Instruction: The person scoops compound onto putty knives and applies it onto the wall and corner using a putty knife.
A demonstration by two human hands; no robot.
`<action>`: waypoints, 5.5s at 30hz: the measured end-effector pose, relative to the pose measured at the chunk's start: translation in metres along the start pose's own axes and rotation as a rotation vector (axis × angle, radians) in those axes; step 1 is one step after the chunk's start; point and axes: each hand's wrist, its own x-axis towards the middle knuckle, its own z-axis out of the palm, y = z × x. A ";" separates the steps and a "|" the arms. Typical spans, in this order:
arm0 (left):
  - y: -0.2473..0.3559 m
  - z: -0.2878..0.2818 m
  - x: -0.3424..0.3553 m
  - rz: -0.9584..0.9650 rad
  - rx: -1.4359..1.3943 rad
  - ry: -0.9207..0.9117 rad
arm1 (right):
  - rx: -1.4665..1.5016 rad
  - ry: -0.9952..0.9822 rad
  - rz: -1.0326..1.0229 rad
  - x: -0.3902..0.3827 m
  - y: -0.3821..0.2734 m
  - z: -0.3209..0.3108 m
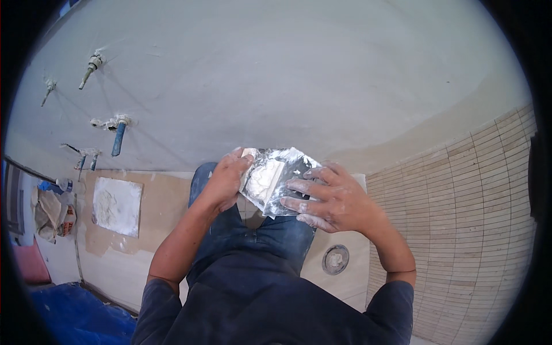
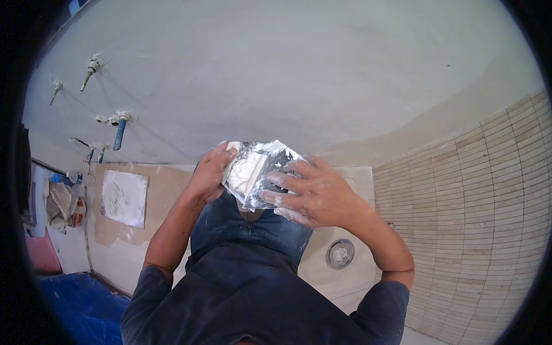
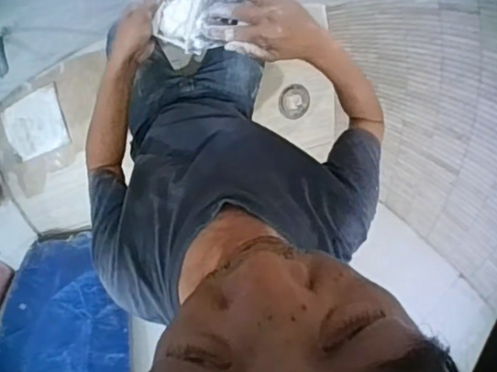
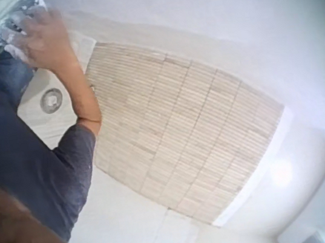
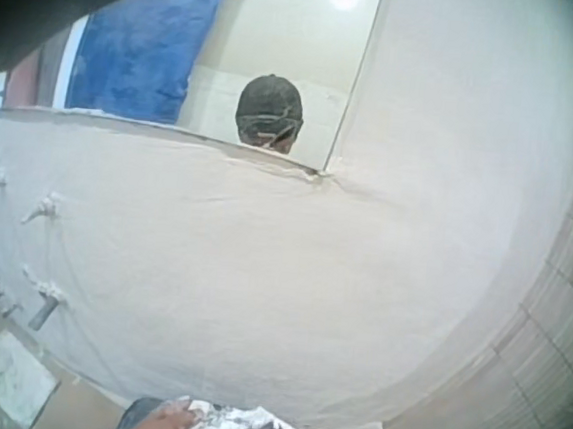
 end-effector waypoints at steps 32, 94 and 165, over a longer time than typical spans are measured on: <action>0.144 0.014 0.052 -0.091 0.777 -0.435 | 1.702 1.720 0.698 -0.217 0.063 0.238; 0.169 0.081 0.075 -0.222 1.249 -0.931 | 0.609 1.858 1.643 -0.177 0.261 0.200; 0.186 0.073 0.054 -0.082 1.282 -0.824 | 0.213 1.819 1.064 -0.133 0.179 -0.008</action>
